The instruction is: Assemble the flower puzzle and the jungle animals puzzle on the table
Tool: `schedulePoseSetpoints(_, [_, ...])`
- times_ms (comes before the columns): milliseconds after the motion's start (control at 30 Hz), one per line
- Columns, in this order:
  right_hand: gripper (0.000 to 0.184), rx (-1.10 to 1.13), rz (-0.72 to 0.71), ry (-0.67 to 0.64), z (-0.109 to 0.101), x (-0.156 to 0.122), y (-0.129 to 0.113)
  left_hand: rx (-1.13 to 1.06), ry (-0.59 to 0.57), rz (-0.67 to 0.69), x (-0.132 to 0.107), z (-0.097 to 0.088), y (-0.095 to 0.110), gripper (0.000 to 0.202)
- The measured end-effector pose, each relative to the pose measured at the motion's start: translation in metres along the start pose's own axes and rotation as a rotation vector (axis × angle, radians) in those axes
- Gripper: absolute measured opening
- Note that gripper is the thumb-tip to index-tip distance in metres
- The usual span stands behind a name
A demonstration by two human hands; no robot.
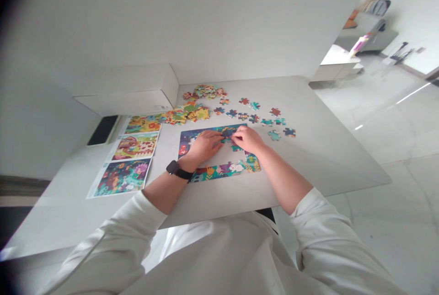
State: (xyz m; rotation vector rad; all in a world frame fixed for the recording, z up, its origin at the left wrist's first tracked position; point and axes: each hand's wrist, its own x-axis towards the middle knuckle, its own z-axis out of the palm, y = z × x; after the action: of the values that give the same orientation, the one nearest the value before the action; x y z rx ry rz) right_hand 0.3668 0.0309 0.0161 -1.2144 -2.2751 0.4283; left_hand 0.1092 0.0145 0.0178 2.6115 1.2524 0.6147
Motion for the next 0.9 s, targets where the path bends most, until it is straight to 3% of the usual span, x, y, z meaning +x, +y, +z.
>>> schedulePoseSetpoints(433, [0.014,0.012,0.017,-0.015,0.0003,0.0001,-0.0008,-0.025,-0.051,0.086,-0.0044,0.0006,0.0022,0.044])
schedulePoseSetpoints(900, [0.014,0.048,-0.009,-0.023,0.0015,0.001,0.0013,-0.053,-0.111,0.092,-0.0074,0.0049,0.0005,0.061])
